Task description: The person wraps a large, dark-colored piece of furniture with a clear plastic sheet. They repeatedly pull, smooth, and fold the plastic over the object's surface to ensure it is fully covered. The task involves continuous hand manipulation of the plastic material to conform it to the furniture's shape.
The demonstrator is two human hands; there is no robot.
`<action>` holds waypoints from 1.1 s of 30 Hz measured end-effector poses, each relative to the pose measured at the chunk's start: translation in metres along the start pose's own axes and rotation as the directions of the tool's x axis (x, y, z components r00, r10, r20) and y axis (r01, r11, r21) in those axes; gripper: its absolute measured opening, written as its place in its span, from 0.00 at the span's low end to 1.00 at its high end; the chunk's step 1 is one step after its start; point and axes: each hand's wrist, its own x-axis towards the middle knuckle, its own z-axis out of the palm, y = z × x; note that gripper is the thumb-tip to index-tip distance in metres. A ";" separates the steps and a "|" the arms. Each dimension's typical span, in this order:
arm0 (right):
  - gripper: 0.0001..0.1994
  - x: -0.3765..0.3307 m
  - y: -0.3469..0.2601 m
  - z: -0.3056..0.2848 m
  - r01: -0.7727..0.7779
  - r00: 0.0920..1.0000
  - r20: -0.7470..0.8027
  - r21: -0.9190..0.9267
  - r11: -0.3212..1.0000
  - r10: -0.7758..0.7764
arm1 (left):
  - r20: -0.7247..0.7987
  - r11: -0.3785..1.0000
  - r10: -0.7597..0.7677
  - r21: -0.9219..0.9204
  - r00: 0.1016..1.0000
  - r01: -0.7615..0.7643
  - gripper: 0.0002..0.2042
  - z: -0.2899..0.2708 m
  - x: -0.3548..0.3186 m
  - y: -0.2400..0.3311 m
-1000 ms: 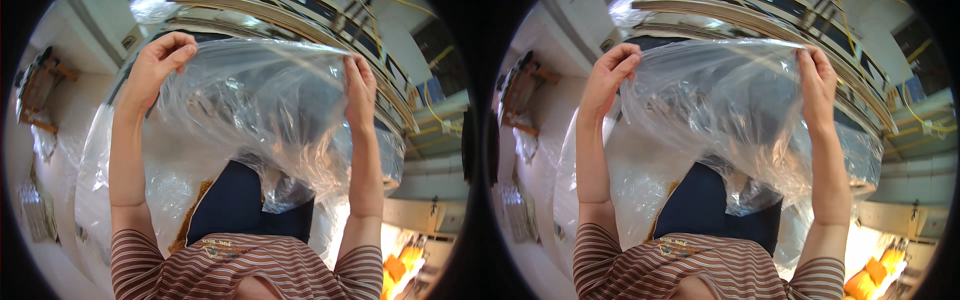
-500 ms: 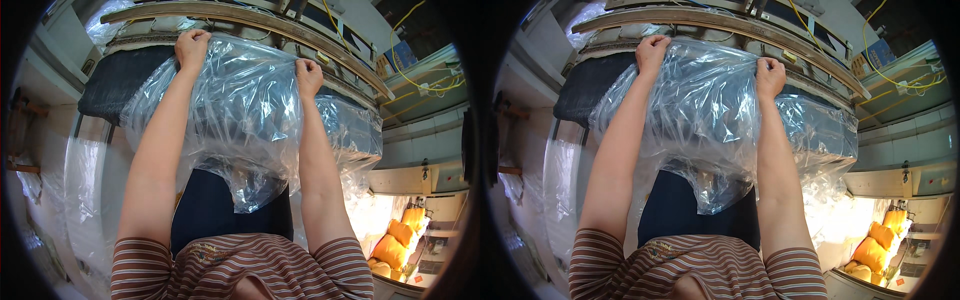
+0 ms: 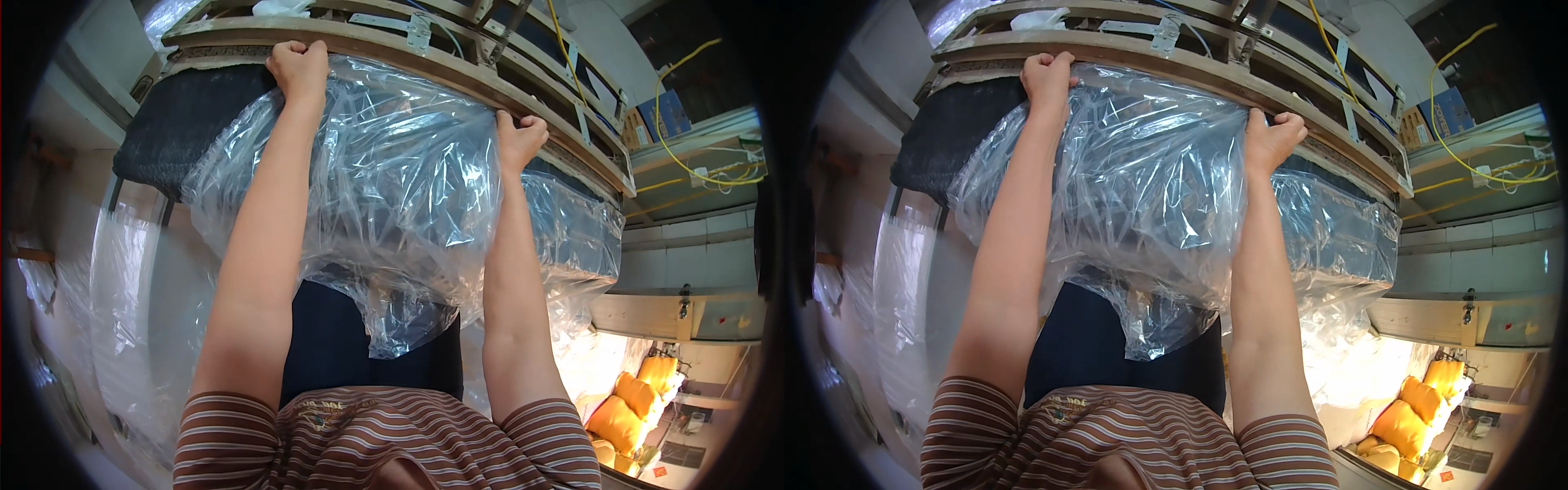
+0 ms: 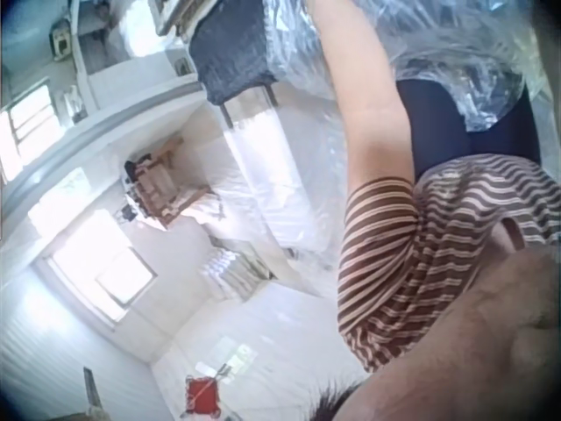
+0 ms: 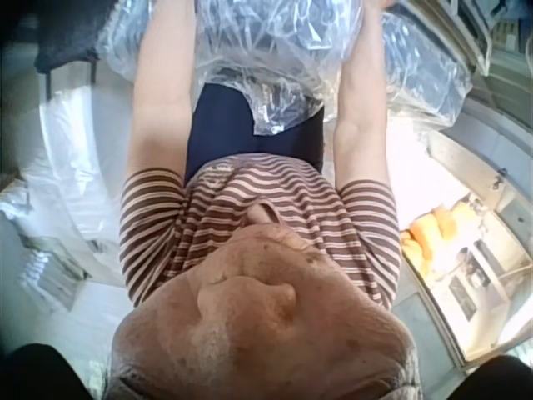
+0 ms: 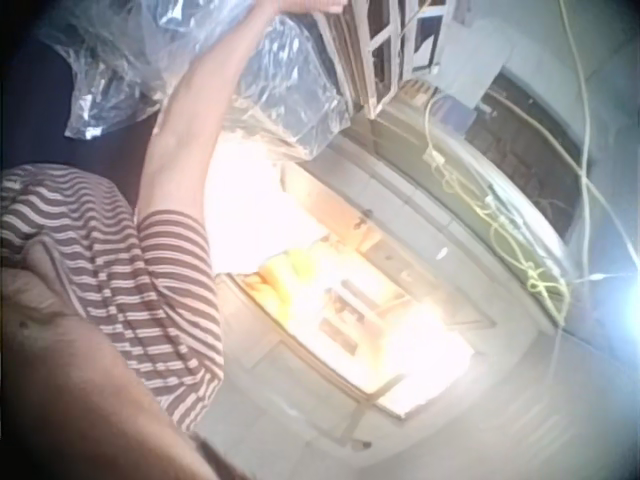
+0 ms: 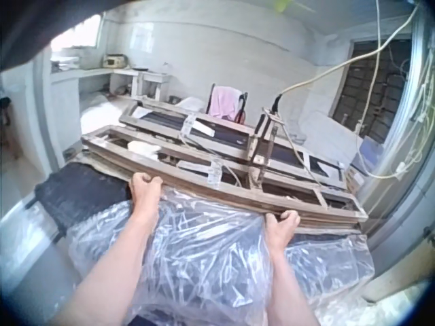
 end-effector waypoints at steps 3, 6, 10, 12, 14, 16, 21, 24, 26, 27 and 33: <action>0.19 0.005 0.006 -0.001 -0.043 0.999 -0.021 0.065 0.997 0.044 | 0.185 0.922 -0.211 -0.289 0.960 0.259 0.09 -0.012 0.001 0.018; 0.18 0.006 0.007 -0.002 -0.070 0.997 -0.021 0.127 0.989 0.074 | 0.249 0.928 -0.205 -0.258 0.947 0.268 0.09 -0.022 0.003 0.023; 0.17 0.006 0.002 0.003 -0.030 0.999 0.023 0.155 0.987 0.027 | 0.257 0.957 0.113 0.231 0.960 -0.175 0.12 -0.035 0.010 0.011; 0.16 0.002 -0.001 -0.005 0.068 0.981 0.173 0.091 0.993 -0.084 | 0.468 0.836 0.212 0.367 0.858 -0.408 0.13 -0.047 -0.009 0.028; 0.14 -0.005 -0.007 -0.015 0.141 0.948 0.280 0.050 0.989 -0.150 | 0.655 0.858 0.286 0.150 0.700 -0.492 0.12 -0.062 -0.015 0.040; 0.14 -0.008 -0.004 -0.026 0.027 0.846 0.518 0.198 0.980 -0.128 | 0.566 0.917 0.285 0.073 0.773 -0.392 0.11 -0.075 -0.021 0.056; 0.09 -0.012 -0.032 -0.062 0.129 0.882 0.382 0.366 0.922 -0.275 | 0.593 0.974 0.214 -0.075 0.776 -0.211 0.09 -0.114 -0.015 0.076; 0.07 -0.015 -0.068 -0.088 0.670 0.742 0.113 -0.138 0.729 -0.661 | 0.653 0.994 0.110 -0.073 0.749 -0.081 0.08 -0.134 -0.025 0.095; 0.07 -0.021 -0.087 -0.100 0.554 0.792 0.198 0.162 0.816 -0.577 | 0.666 1.000 0.001 0.017 0.746 -0.017 0.08 -0.152 -0.036 0.116; 0.08 -0.032 -0.093 -0.104 0.326 0.804 0.356 0.405 0.854 -0.476 | 0.664 1.000 -0.012 -0.001 0.747 0.017 0.08 -0.162 -0.043 0.118; 0.16 -0.148 -0.141 -0.114 -0.872 0.007 0.970 0.126 0.473 -0.245 | 0.793 0.969 -0.247 0.198 0.558 0.147 0.11 -0.219 -0.077 0.128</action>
